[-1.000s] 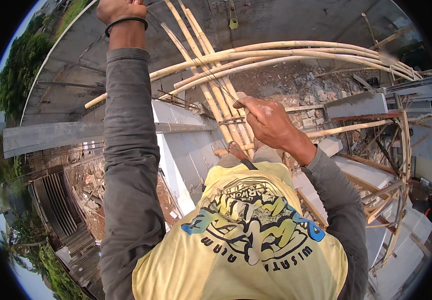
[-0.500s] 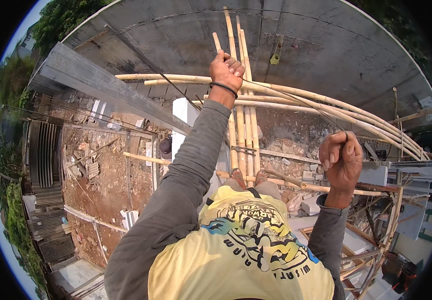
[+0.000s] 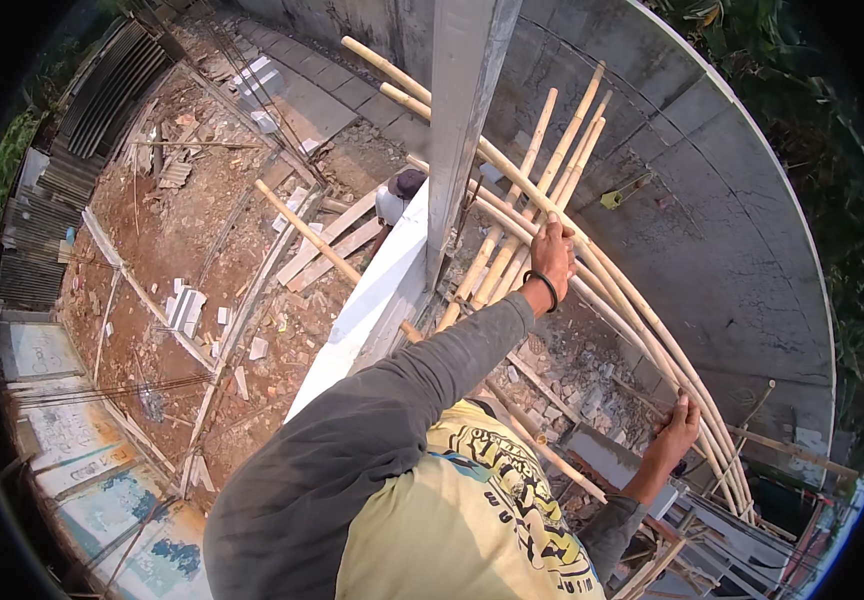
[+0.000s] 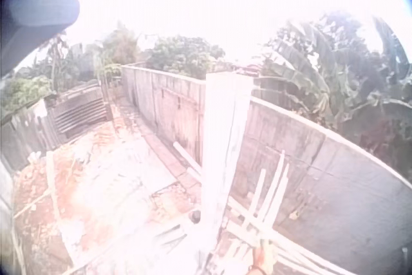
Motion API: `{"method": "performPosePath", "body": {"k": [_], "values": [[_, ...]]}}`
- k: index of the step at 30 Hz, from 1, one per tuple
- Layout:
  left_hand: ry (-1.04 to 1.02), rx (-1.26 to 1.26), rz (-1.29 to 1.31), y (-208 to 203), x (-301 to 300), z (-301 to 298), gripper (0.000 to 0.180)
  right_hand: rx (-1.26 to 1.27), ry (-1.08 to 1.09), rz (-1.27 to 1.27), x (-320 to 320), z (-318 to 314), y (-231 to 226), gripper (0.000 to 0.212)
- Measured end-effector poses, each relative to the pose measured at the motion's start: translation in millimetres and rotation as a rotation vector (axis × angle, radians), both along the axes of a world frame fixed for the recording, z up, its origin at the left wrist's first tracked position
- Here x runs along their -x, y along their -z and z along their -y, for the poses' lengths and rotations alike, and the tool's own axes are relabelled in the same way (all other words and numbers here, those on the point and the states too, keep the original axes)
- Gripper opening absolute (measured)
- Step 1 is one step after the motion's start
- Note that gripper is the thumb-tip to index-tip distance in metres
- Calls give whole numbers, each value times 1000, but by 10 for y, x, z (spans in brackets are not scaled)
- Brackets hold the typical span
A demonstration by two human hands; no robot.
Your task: The person ties pieces of thin wire around a bundle of rebar and bamboo scaffolding using a pair of pliers and their hands.
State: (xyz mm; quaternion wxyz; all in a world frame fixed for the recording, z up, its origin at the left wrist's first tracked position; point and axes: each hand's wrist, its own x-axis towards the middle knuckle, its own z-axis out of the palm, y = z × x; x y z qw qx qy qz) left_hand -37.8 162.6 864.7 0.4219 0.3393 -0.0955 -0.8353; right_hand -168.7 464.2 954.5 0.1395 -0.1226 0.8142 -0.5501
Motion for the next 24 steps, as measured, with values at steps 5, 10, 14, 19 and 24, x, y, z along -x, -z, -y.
{"method": "performPosePath", "body": {"k": [5,10,14,19,24], "values": [[-153,22,-37,-208,103,205,39,-690,-602,-239,-461,-50,155,20],[-101,-367,-191,-209,-131,415,30,504,-970,761,-580,-16,-442,25],[140,-363,-236,-184,-241,39,34,410,-202,-114,-96,340,-627,29],[12,-202,-260,-281,-22,314,33,-804,-967,-397,-670,266,-188,27],[25,-344,1,61,-29,196,29,531,-632,544,-377,-239,-279,27]]}}
